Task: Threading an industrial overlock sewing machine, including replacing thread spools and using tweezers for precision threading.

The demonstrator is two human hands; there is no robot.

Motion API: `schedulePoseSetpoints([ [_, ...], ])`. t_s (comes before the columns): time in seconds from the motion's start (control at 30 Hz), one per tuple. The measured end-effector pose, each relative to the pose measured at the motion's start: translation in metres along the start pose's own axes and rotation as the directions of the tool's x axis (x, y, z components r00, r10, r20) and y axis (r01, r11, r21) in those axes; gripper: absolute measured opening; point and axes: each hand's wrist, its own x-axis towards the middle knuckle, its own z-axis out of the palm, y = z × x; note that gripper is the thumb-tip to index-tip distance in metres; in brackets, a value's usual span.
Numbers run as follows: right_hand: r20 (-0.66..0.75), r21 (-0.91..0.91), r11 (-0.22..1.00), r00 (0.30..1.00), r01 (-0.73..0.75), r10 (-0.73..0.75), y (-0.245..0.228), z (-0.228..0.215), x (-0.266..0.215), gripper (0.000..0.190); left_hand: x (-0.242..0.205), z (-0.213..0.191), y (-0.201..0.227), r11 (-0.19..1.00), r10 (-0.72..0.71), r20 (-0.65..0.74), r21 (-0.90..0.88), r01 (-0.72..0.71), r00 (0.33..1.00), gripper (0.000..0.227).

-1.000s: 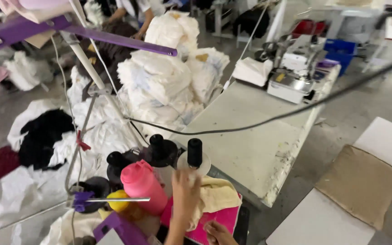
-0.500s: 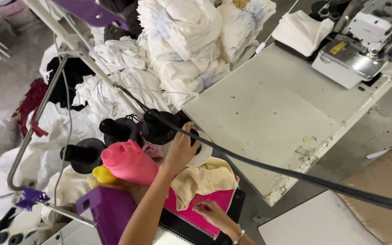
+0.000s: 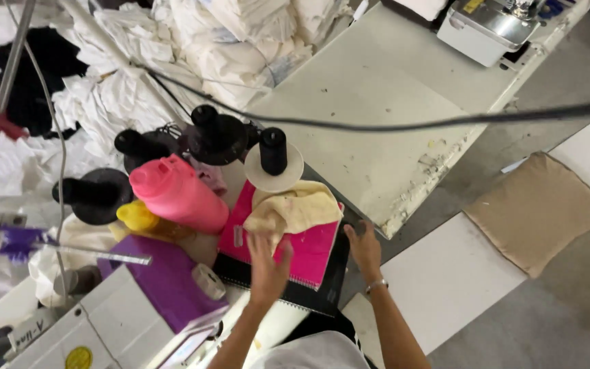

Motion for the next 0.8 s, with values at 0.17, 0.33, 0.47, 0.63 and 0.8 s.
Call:
schedulePoseSetpoints([
  [0.17,0.211,0.020,0.997,0.975,0.069,-0.072,0.057,0.024,0.027,0.065,-0.162,-0.004,-0.071,0.842,-0.538,0.309,0.147,0.519,0.784,0.072],
  [0.33,-0.023,0.049,0.998,0.999,0.046,-0.045,0.079,0.061,-0.022,0.048,-0.151,-0.014,-0.115,0.818,-0.568,0.216,0.039,0.574,0.794,0.064],
  [0.47,-0.029,-0.065,0.998,1.000,0.008,-0.010,0.087,0.070,-0.058,0.045,-0.143,-0.021,-0.095,0.854,-0.518,0.306,0.229,0.467,0.799,0.075],
  [0.63,0.273,-0.269,0.956,0.961,0.114,-0.037,0.123,0.065,-0.059,0.046,-0.119,-0.023,-0.084,0.532,-0.605,0.242,0.832,0.158,0.759,0.044],
  [0.8,0.114,0.013,1.000,0.993,-0.025,0.023,0.059,0.010,-0.037,0.058,-0.104,-0.016,-0.072,0.616,-0.682,0.426,0.772,0.154,0.595,0.063],
])
